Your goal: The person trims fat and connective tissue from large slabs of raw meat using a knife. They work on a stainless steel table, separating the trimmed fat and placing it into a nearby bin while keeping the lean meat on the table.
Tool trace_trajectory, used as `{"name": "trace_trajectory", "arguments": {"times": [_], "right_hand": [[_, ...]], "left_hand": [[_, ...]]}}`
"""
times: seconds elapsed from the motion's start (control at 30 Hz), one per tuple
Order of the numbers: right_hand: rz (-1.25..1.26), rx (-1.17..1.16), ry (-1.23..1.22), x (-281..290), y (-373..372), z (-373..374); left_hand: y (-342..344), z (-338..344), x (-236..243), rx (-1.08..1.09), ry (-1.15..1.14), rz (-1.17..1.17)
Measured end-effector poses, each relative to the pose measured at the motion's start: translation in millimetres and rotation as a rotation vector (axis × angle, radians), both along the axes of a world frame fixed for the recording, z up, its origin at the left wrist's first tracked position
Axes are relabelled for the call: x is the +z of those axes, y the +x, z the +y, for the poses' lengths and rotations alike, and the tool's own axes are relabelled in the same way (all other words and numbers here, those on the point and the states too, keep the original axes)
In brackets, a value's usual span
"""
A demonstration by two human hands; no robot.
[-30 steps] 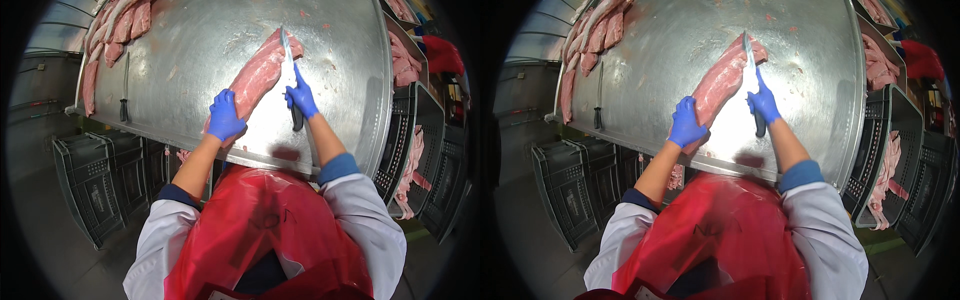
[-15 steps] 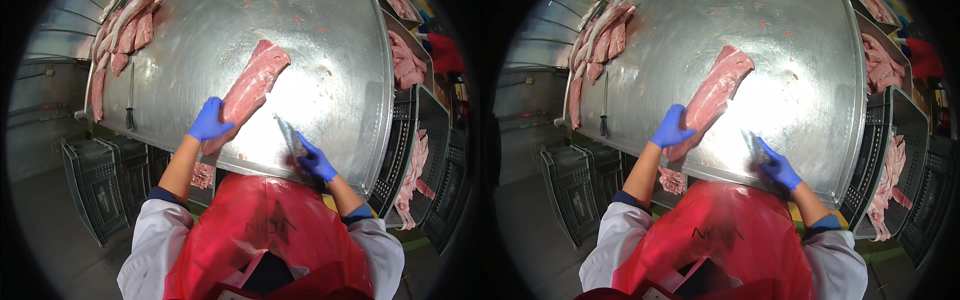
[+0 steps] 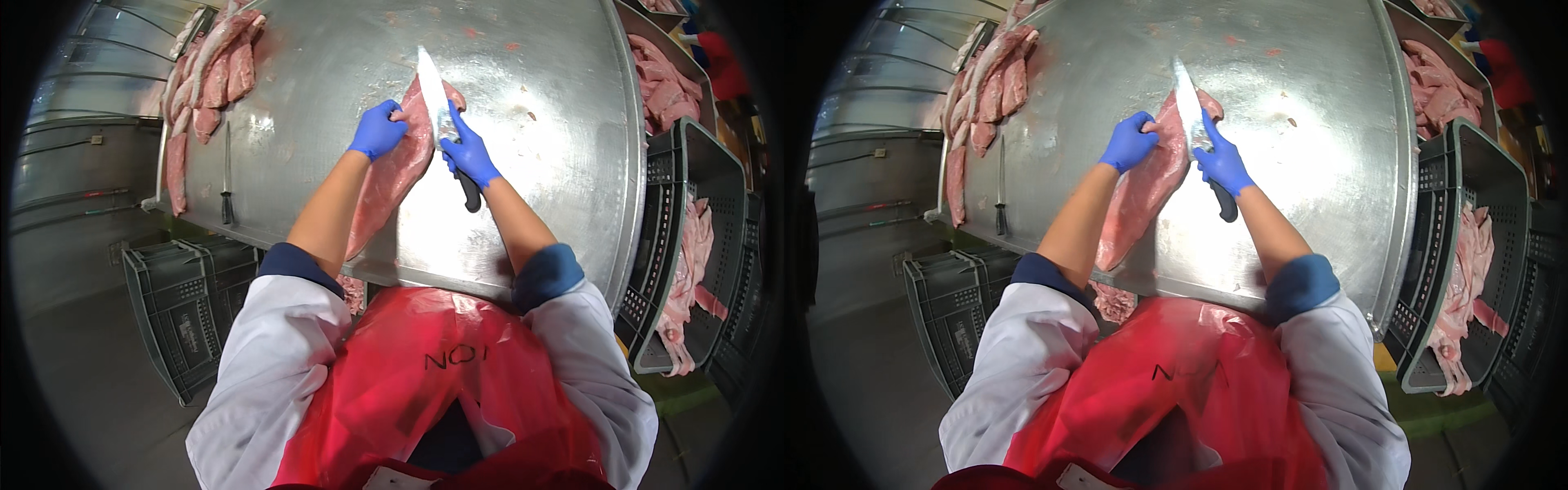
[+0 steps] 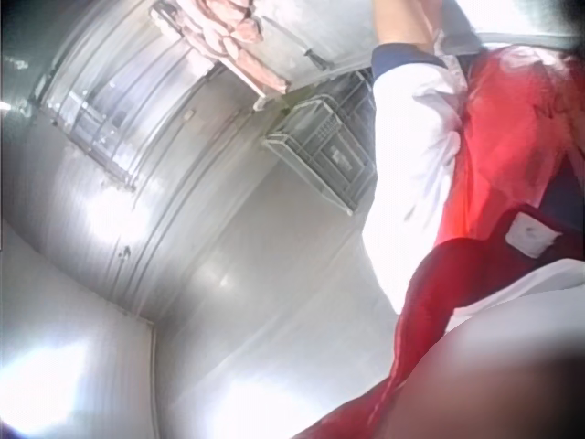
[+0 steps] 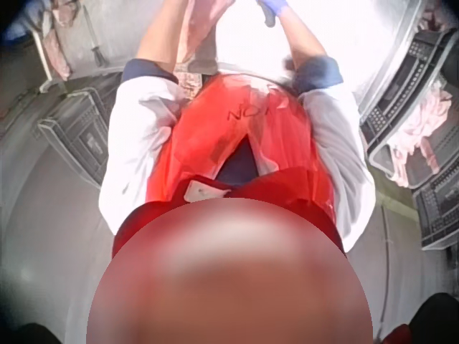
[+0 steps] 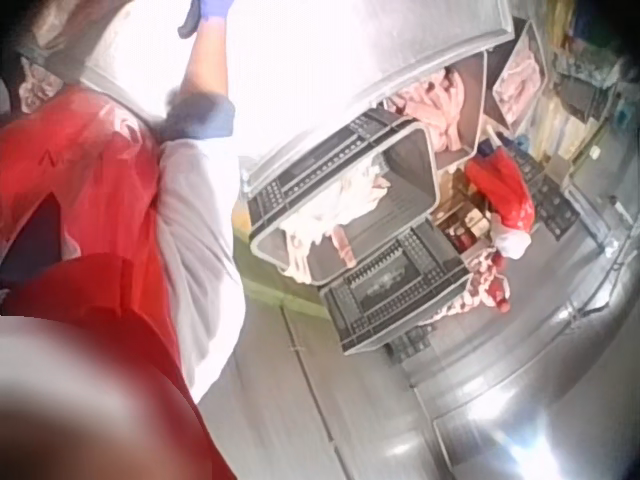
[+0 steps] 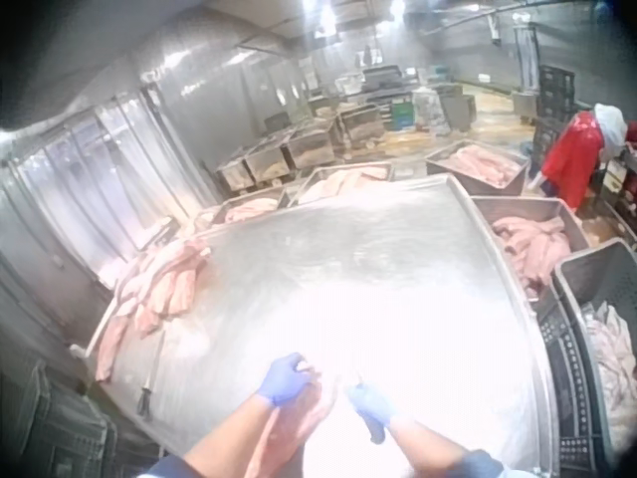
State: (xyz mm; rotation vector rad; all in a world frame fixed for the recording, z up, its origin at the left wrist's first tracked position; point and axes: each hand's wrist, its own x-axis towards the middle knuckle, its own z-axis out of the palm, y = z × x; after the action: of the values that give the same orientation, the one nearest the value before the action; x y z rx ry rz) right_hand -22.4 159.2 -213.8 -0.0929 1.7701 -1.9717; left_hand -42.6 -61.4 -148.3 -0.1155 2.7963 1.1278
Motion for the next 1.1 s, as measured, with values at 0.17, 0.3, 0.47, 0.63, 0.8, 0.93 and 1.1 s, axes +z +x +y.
{"name": "trace_trajectory", "arguments": {"times": [0.17, 0.3, 0.47, 0.63, 0.8, 0.93, 1.1], "right_hand": [[0.004, 0.478, 0.171, 32, 10, 10], [-0.058, 0.603, 0.221, 31, 29, 43], [-0.025, 0.562, 0.174, 34, 7, -6], [-0.087, 0.738, 0.284, 45, 73, 57], [-0.073, 0.640, 0.168, 43, 78, -4], [0.044, 0.903, 0.243, 49, 93, -18], [0.038, 0.638, 0.180, 36, 143, 80]], "left_hand": [[0, -3, 5, 0.078, 0.050, -0.013], [-3, -1, 46, -0.035, 0.049, 0.069], [2, 6, 58, -0.097, 0.136, 0.026], [41, -25, 98, 0.050, 0.195, 0.162], [122, -40, 115, 0.104, 0.412, 0.266], [202, -72, 149, 0.463, 0.598, 0.312], [335, -164, 146, 0.636, 0.325, 0.178]]}}
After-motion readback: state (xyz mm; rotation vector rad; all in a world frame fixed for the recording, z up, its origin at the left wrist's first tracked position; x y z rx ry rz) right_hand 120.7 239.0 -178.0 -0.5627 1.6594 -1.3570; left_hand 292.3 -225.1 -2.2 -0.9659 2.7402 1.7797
